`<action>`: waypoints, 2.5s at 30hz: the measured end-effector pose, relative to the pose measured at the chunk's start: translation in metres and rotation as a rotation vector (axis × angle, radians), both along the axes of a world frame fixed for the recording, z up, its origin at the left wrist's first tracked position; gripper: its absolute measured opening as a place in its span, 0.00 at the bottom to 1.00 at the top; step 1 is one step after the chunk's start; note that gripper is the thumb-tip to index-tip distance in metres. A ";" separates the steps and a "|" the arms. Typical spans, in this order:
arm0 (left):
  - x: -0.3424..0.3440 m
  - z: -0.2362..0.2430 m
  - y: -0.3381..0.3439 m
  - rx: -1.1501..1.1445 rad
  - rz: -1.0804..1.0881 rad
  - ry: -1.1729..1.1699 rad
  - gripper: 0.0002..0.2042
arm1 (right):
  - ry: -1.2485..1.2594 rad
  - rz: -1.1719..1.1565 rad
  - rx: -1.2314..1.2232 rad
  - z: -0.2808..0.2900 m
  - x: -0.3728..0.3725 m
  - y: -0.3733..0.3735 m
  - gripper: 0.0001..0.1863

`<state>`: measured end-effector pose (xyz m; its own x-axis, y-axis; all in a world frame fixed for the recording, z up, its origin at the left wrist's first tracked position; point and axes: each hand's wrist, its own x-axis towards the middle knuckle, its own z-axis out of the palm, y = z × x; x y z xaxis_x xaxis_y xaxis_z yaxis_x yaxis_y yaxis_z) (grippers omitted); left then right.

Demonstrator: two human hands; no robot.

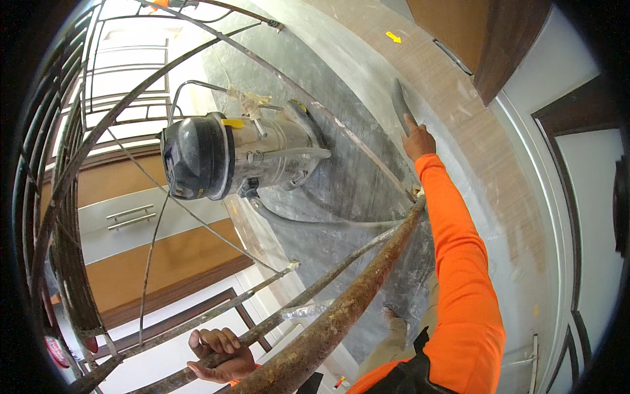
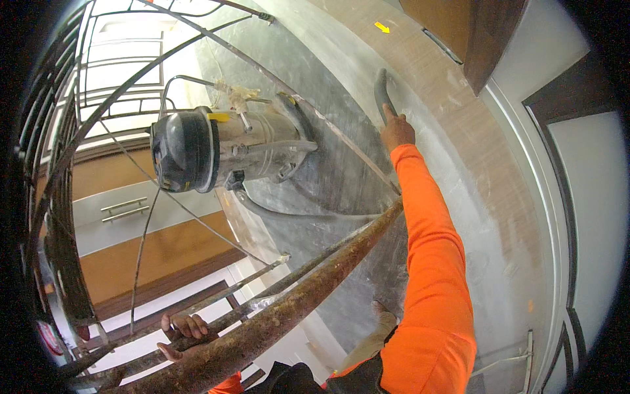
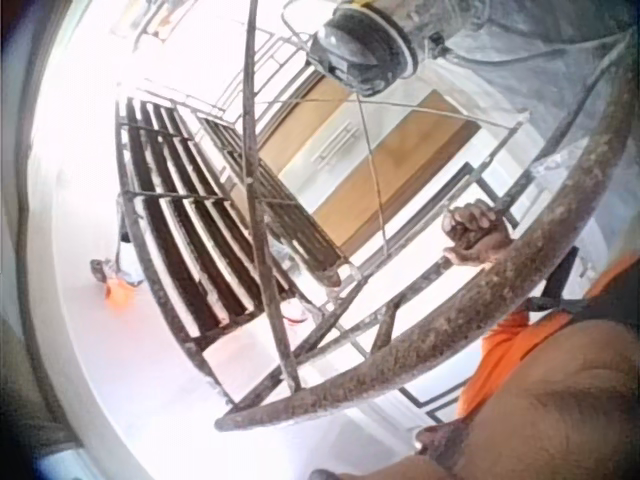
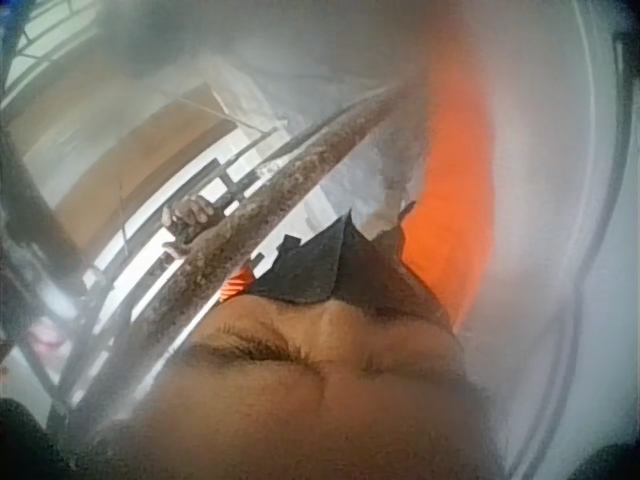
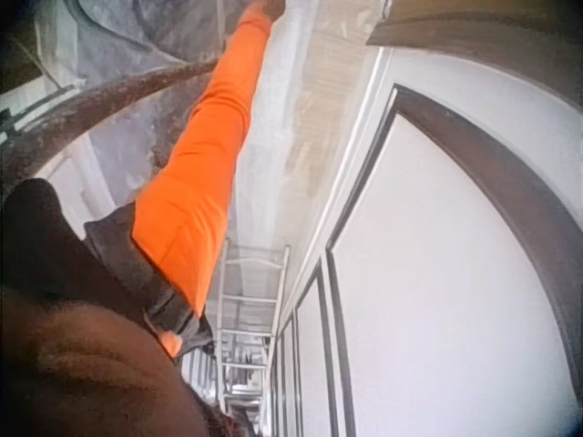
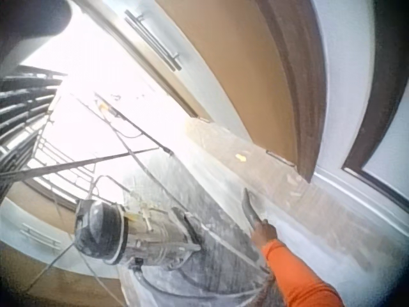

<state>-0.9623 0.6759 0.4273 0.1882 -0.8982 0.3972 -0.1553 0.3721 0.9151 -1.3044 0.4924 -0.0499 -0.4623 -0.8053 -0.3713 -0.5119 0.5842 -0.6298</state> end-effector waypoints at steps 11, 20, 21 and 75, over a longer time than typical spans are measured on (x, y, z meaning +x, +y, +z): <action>0.096 -0.009 -0.004 0.084 -0.473 -0.062 0.31 | 0.039 -0.055 0.080 0.037 0.000 0.148 0.34; -0.007 -0.002 0.001 0.126 0.089 0.281 0.23 | 0.025 -0.179 0.129 0.076 -0.019 0.288 0.38; 0.003 -0.001 0.003 0.138 0.039 0.239 0.24 | 0.024 -0.192 0.147 0.074 -0.019 0.306 0.38; 0.079 -0.020 -0.012 0.012 -0.650 -0.014 0.22 | 0.022 0.009 -0.093 0.040 -0.013 0.051 0.38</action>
